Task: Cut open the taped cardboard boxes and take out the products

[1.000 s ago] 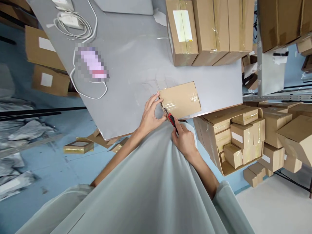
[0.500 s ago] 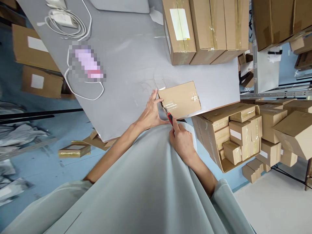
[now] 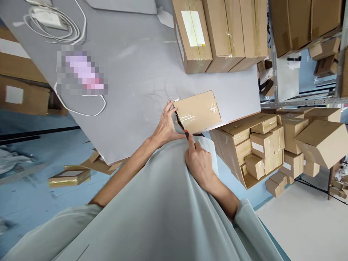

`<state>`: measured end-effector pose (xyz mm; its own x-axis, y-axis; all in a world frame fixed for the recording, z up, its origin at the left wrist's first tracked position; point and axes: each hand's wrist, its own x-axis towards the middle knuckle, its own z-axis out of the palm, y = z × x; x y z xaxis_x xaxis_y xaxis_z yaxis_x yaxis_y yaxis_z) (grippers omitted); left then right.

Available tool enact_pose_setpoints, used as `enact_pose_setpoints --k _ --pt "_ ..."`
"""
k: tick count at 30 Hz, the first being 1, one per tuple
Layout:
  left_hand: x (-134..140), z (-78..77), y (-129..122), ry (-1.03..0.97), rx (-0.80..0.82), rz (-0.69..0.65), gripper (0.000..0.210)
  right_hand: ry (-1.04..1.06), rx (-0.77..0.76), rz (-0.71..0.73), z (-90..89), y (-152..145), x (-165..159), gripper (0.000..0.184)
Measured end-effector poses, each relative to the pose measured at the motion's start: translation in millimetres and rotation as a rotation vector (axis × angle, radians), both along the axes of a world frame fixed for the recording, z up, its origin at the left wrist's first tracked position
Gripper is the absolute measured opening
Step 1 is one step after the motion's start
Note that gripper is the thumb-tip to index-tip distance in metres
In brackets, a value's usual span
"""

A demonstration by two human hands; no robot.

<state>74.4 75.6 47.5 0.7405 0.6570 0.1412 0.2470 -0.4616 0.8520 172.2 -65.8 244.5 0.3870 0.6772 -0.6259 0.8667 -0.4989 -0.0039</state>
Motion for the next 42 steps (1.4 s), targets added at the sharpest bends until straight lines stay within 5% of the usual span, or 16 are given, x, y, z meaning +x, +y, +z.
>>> enact_pose_setpoints --k 5,10,16,21,34,42 --pt "-17 8.2 6 0.038 -0.017 -0.025 0.144 -0.027 0.437 -0.171 -15.3 -30 42 0.057" --pt "-29 32.1 12 0.146 0.029 -0.064 0.143 -0.1 0.552 -0.332 -43.8 -43 89 0.055" --pt "52 65.7 3 0.177 0.17 -0.103 0.077 -0.094 0.534 -0.428 -55.6 -56 113 0.06" --pt "105 54.1 -7 0.198 0.195 -0.142 0.054 -0.045 0.575 -0.42 -57.6 -63 127 0.06" --pt "105 48.2 -16 0.29 0.214 -0.101 0.052 0.004 0.489 -0.214 -70.6 -26 138 0.049" --pt "103 45.4 -15 0.272 0.188 -0.099 0.054 -0.06 0.369 -0.221 -62.9 -15 128 0.052"
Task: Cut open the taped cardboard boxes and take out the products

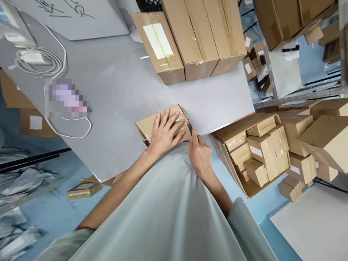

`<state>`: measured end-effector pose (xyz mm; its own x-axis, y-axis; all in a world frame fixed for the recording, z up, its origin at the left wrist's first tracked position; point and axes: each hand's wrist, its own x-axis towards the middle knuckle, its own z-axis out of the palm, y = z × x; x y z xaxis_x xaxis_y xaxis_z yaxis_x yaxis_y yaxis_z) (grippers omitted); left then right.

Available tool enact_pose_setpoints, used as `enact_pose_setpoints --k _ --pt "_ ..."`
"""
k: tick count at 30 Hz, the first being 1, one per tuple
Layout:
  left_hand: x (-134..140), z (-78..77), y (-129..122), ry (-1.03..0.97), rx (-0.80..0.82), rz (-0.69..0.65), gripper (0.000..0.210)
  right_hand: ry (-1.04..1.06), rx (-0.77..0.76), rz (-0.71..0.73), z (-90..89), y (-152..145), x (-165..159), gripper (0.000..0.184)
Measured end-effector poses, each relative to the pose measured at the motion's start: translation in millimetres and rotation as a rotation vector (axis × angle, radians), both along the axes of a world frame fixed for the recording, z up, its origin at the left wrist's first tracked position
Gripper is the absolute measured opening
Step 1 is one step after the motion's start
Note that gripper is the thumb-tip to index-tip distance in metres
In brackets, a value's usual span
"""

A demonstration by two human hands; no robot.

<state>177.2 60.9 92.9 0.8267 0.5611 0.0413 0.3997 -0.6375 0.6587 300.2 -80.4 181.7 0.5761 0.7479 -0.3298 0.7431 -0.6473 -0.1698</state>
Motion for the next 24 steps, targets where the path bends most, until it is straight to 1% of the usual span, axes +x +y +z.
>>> enact_pose_setpoints --k 6,9,11,14,17,19,21,22,23,24 --pt "0 2.5 -6 -0.02 -0.021 0.0 0.053 -0.003 -0.072 -0.012 12.6 12 -6 0.054" --pt "1 0.9 -6 -0.02 -0.012 0.016 0.05 -0.027 -0.105 0.009 22.8 23 -7 0.053" --pt "2 -1.5 -3 -0.025 -0.007 0.028 0.047 -0.032 -0.166 0.013 30.9 27 -9 0.054" --pt "3 -4.4 1 -0.033 0.001 0.044 0.044 -0.034 -0.28 -0.003 41.9 23 -13 0.054" --pt "3 -4.4 2 -0.032 0.012 0.043 0.044 -0.02 -0.317 -0.017 52.7 6 -15 0.052" --pt "2 -3.3 2 -0.025 0.008 0.035 0.044 -0.003 -0.26 -0.018 60.8 -9 -13 0.051" --pt "1 -1.9 3 -0.021 0.001 0.023 0.044 0.008 -0.124 -0.042 65.2 -25 -6 0.05" --pt "1 -1.1 4 -0.02 -0.004 0.015 0.045 0.012 -0.031 -0.07 63.4 -31 2 0.051" --pt "-1 0.1 5 -0.021 -0.008 0.009 0.046 0.019 0.065 -0.11 57.3 -35 12 0.052" --pt "-3 1.6 5 -0.025 -0.011 0.014 0.047 0.032 0.157 -0.161 46.1 -38 24 0.054"
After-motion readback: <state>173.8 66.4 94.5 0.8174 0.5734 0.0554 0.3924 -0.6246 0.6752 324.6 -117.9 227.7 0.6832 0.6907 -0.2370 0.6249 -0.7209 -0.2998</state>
